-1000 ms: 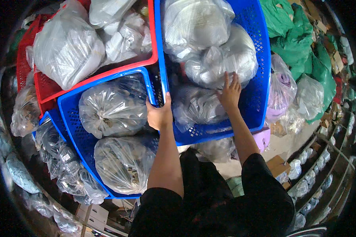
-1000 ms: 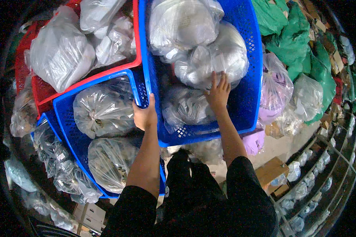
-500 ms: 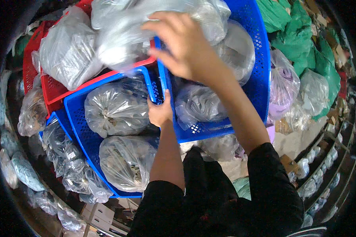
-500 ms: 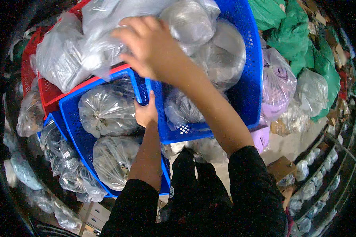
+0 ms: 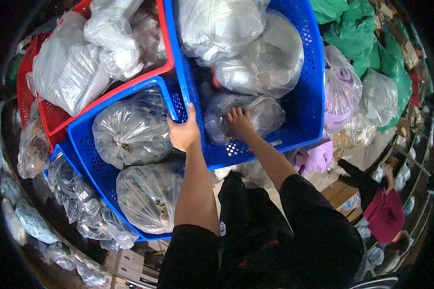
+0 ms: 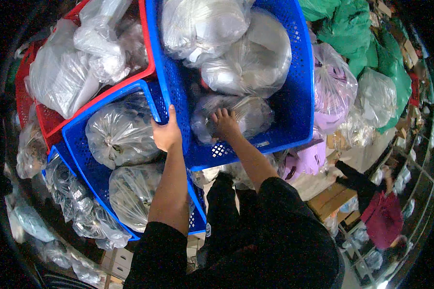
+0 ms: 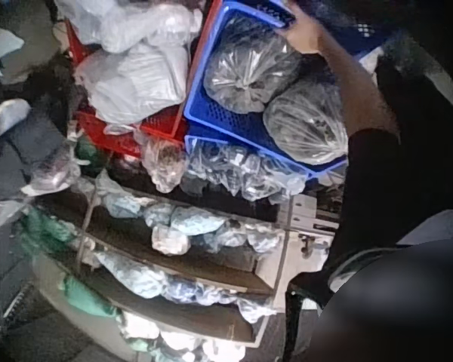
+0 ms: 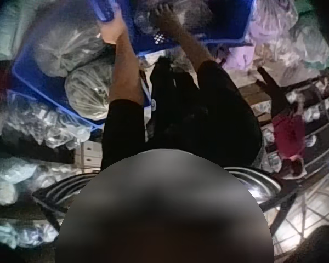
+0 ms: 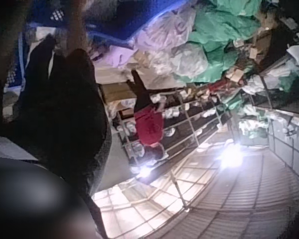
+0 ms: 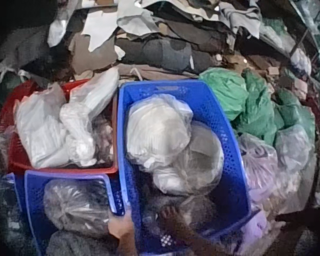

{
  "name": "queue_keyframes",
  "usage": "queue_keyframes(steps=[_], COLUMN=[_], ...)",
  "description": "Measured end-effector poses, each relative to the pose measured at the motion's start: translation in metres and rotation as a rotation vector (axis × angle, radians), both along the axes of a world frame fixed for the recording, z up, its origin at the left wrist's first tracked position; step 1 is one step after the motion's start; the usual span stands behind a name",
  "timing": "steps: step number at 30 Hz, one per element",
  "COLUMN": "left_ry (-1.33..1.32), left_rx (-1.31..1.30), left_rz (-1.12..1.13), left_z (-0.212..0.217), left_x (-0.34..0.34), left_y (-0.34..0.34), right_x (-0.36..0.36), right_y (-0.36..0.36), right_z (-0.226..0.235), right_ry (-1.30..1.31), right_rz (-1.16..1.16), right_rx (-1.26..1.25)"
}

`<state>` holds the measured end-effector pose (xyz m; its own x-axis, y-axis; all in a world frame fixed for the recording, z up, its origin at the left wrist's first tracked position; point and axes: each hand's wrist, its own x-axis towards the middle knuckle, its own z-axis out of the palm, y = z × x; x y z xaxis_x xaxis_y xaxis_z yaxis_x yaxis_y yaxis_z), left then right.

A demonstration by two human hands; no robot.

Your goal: The person picks plastic-wrapped bundles from a blue basket, writes on a paper label, and places the bundles into other baskets. They also move a stack of folded fabric and continue transferring bundles between baskets.

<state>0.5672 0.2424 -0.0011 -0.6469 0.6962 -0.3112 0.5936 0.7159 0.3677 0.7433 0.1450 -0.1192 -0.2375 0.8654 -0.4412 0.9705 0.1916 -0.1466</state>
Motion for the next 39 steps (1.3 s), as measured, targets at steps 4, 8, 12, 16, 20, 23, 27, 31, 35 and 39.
queue_keyframes(steps=[4, 8, 12, 16, 20, 23, 27, 31, 35, 39], left_ry=[0.013, -0.006, 0.008, -0.034, 0.012, 0.016, -0.031, -0.057, -0.036, -0.04], left_rx=[0.025, 0.007, 0.021, -0.03, -0.007, -0.008, 0.031, 0.035, 0.033, 0.015], left_rz=[-0.009, 0.0, 0.0, 0.012, 0.01, 0.01, 0.015, 0.021, 0.027, 0.03], left_z=[-0.001, 0.001, 0.001, -0.002, 0.0, 0.005, 0.01, 0.013, 0.014, 0.015], left_x=[0.001, 0.001, -0.002, -0.006, -0.006, -0.007, -0.011, -0.011, -0.007, -0.005], left_y=[0.001, 0.0, 0.0, 0.001, 0.002, 0.003, 0.002, 0.002, 0.004, 0.003], right_x=[0.013, 0.03, 0.064, 0.08, 0.09, 0.092, 0.043, -0.019, -0.061, -0.09], right_y=[0.019, 0.008, -0.007, -0.009, 0.029, 0.087, 0.175, 0.243, 0.283, 0.314], right_z=[-0.002, 0.041, 0.11, 0.196, 0.309, 0.397, 0.455, 0.481, 0.489, 0.441], right_ry=[0.116, 0.307, 0.431, 0.531, 0.616, 0.87, 1.235, 0.615, 0.618, 0.925], right_rz=[-0.193, -0.539, -0.662, -0.712, -0.641, -0.904, -0.818, 0.188, 0.433, 0.396], right_rx=[-0.269, -0.139, -0.081, -0.189, 0.024, 0.192, 0.451, 0.873, 0.878, 0.722])
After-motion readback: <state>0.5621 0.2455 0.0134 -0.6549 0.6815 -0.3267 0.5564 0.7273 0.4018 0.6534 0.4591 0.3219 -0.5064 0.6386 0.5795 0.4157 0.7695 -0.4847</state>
